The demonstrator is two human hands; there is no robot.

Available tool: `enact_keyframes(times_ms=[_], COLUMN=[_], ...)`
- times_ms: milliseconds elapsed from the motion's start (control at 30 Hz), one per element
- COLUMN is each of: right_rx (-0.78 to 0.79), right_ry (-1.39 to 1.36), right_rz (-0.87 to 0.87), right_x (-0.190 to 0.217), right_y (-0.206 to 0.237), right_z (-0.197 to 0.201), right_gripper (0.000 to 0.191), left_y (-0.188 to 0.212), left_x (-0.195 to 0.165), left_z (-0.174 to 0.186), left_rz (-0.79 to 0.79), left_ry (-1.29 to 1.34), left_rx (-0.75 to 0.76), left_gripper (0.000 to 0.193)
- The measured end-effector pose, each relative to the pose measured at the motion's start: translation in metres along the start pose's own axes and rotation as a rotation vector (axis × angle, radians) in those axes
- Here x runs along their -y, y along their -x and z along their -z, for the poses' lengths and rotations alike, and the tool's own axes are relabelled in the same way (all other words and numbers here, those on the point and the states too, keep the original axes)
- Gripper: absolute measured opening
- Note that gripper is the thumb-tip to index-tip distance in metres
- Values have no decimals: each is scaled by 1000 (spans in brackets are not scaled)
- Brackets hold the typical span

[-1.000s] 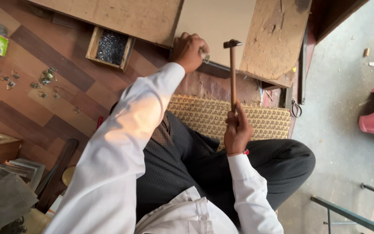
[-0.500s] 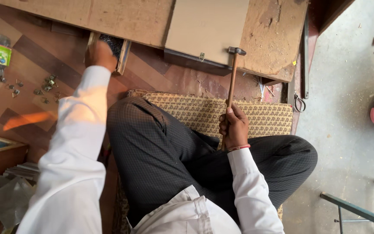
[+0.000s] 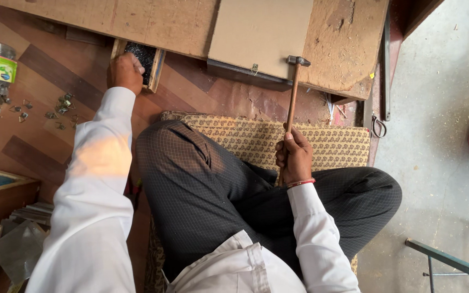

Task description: The person sits on a mat and assembles small wooden frames by filing edges, attaching metal corner brackets, and hammering nails. They handle multiple frames one at a time, using a metal file, hammer, and nails from a nearby container.

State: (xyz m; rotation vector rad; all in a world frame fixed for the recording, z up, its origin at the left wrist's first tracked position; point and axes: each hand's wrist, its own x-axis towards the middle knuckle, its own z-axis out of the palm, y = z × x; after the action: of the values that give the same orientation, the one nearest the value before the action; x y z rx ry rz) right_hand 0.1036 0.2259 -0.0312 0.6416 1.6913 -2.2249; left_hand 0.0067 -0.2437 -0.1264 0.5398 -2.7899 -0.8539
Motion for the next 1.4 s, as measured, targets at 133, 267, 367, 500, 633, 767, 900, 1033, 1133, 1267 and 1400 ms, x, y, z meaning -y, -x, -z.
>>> enact_keyframes(times_ms=[133,267,367,500,633,767,900,1033,1133,1267,1400], right_rx=[8,-4,-21,-45,-43,-26,-13,-10,-11,-10,8], right_ry=[-6,10,25,55,52,41,45,31,31,22,26], right_rz=[-17,1,-3,-12,-14,-16,-12,-15,-14,-17,-7], right_x=[0,1,2,3,3,3,2,-1,-2,-3,-4], right_y=[1,2,3,3,4,5,4,3,1,0,0], right_z=[0,-2,-3,-5,-6,-7,-7,-5,-4,-3,-3], right_gripper=[39,40,39,38,39,39,40,39,39,39,37], left_y=[-1,-6,-7,-1,7,9,8,10,12,17,26], left_x=[-5,-13,-18,-20,-16,-14,-28,-75,-137,-216,-245], left_z=[0,-2,-2,-1,6,13,20,19,-1,-40,-64], left_rz=[-1,96,179,7,13,-106,46,-146,-276,-288,-364], left_ry=[-64,-188,-207,-183,39,92,715,856,778,792,707], left_rx=[-20,73,121,-21,-47,-185,-61,64,46,111,151], left_gripper=[9,14,12,7,11,18,9,8,10,12,8])
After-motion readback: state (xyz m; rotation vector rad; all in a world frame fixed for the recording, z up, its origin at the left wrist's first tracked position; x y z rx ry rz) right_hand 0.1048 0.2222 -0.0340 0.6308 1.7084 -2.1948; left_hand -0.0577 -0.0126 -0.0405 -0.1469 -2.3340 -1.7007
